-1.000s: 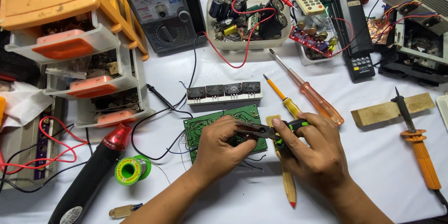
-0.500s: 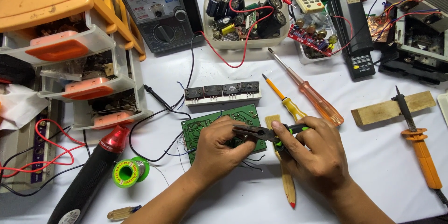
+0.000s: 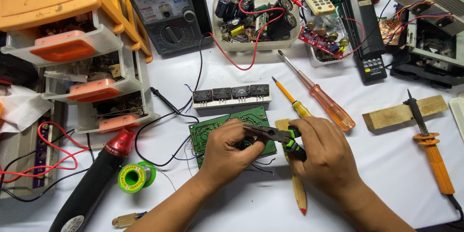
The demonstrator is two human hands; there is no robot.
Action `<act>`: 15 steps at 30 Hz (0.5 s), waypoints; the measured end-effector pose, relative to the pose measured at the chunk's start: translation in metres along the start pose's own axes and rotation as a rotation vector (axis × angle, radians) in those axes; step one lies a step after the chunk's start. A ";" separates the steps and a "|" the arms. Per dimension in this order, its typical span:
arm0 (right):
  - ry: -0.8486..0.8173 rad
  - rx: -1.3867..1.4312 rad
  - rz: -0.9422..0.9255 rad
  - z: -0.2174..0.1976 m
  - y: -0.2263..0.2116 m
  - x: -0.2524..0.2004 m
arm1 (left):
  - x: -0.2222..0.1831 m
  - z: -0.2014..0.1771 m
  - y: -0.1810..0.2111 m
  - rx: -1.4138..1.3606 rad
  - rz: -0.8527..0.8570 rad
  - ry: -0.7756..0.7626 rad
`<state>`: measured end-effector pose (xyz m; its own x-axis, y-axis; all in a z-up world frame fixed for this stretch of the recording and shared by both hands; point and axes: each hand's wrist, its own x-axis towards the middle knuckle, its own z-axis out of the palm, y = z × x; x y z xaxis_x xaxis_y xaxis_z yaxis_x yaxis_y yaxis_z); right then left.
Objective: The person unscrews a component from a plastic housing and then uses pliers to cut off excess wire leads from the underside of a printed circuit board.
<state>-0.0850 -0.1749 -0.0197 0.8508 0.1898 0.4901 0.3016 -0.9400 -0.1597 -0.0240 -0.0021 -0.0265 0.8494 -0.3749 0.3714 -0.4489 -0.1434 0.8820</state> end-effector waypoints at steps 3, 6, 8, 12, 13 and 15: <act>-0.013 -0.118 -0.039 -0.001 0.005 0.003 | 0.000 -0.001 0.001 -0.015 0.027 -0.015; 0.033 -0.182 -0.063 0.000 0.005 0.006 | 0.000 -0.001 0.000 -0.023 0.026 -0.007; 0.087 -0.151 -0.044 0.015 0.014 -0.003 | 0.001 0.000 0.000 -0.091 0.006 0.031; -0.121 0.220 0.128 0.005 0.002 0.002 | -0.002 0.000 -0.003 -0.025 0.031 -0.030; -0.120 0.220 0.129 0.000 -0.001 0.006 | -0.001 -0.001 -0.002 -0.026 0.031 -0.031; -0.346 0.515 0.429 -0.011 -0.009 0.014 | 0.000 -0.002 0.000 -0.036 0.003 -0.034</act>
<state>-0.0802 -0.1672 -0.0021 0.9999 -0.0056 0.0112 0.0038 -0.7160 -0.6981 -0.0232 -0.0001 -0.0260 0.8380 -0.4065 0.3640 -0.4401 -0.1092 0.8913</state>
